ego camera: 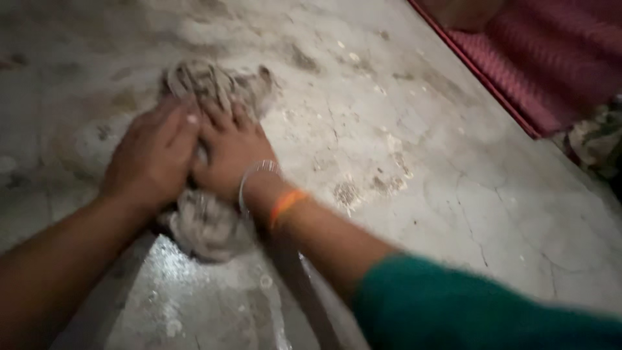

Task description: The person scrubs the floor by hand with a cloth, wiping across the concrete surface.

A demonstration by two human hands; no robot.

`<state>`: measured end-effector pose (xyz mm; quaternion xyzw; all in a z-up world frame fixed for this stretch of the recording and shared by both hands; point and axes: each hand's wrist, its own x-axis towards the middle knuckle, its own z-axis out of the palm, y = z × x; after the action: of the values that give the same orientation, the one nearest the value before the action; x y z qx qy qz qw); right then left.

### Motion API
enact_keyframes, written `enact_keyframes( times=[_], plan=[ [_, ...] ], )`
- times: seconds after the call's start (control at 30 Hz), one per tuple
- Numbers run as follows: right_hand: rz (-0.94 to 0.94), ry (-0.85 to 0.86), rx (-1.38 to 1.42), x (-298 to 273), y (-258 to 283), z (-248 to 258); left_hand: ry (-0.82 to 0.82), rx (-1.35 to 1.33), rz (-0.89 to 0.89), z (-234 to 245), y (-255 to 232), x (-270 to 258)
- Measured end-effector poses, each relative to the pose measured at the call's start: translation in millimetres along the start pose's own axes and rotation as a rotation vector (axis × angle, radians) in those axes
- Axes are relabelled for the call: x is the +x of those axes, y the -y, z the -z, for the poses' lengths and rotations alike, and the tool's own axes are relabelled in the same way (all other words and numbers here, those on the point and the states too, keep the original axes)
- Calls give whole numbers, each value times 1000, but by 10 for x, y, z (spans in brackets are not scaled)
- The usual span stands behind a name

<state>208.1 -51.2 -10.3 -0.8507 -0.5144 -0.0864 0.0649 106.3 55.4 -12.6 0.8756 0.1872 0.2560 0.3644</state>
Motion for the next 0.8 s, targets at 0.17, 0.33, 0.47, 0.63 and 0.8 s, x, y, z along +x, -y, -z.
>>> enact_keyframes(
  times=[0.17,0.33,0.47,0.63,0.8],
  plan=[
    [-28,43,85,220,-844,-11,56,319,-106,-87,145,48],
    [-214,53,67,-578,-2225,131,72,416,-200,-160,218,70],
    [-551,57,-45,-1516,-2685,224,53,462,-140,-221,131,43],
    [-699,108,-235,-1717,-2004,202,89,430,-109,-80,-24,7],
    [-587,2,-104,-1566,-473,397,41,15,-111,159,-218,-235]
  ],
)
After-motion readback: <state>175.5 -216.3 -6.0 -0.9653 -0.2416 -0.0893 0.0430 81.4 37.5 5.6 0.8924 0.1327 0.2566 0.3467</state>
